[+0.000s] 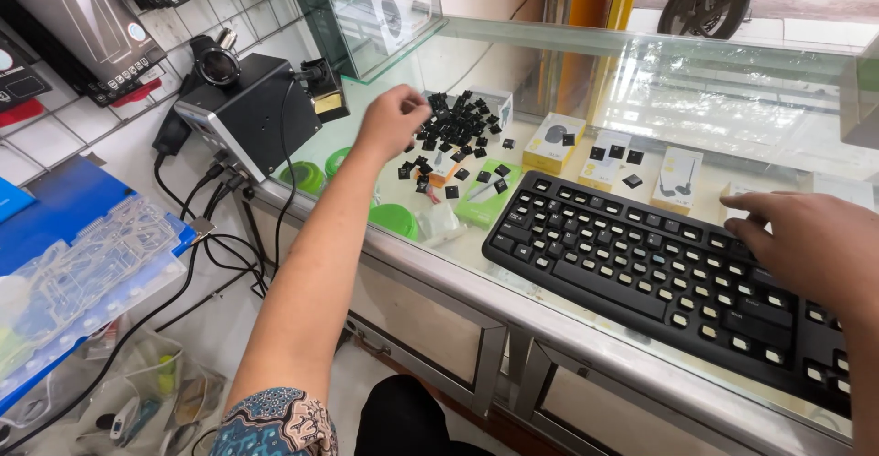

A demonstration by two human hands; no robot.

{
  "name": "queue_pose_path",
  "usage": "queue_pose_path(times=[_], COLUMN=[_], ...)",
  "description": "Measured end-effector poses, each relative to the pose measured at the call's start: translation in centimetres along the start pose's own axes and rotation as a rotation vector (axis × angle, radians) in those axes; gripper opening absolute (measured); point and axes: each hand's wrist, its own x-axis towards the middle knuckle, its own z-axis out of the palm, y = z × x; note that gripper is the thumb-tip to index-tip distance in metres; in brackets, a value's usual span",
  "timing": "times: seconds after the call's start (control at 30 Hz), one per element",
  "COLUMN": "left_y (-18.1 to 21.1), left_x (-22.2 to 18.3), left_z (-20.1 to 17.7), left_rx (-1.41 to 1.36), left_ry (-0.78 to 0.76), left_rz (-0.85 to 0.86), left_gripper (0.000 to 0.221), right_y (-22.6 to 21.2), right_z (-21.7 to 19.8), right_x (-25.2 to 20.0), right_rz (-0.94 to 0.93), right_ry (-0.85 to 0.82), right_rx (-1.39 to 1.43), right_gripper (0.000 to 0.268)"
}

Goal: Assembling a keyboard by picking up switches and snapping them into the frame

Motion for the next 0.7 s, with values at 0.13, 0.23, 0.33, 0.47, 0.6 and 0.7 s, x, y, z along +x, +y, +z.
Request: queue_pose_path(times=[0.13, 0.23, 0.33, 0.47, 0.6, 0.7], left_y=[2.6, 4.7, 6.8, 5.4, 3.8, 6.0], left_x=[1.1, 1.6, 0.7, 2.9, 4.7, 2.7], left_z=[4.5, 9.5, 13.6, 18.6, 20.4, 17.9], left_rx=[-0.061, -0.014, 0.148, 0.138, 0.233, 0.217], left_ry=[-0.149, -0.234, -0.377, -0.273, -0.247, -0.279], left_rz=[0.046, 0.201, 0.243, 0.601, 0.668, 0.611], left_gripper=[0.019, 0.021, 0.032, 0.017, 0.016, 0.015], right_y=[-1.7, -2.0, -1.9, -1.9, -1.7, -1.6], right_z=[-3.6, -5.3, -5.6, -5.9, -5.8, -5.9], right_x=[-1.8, -2.6, -2.6, -2.8, -2.9, -3.0], right_rz=[0.038, 0.098, 0.073, 0.097, 0.07, 0.094], right_ry=[-0.06, -0.154, -0.174, -0.211, -0.205, -0.215], right_rx=[0.026, 0.043, 0.146, 0.134, 0.147, 0.151], right_gripper=[0.042, 0.046, 0.047, 0.048, 0.049, 0.049])
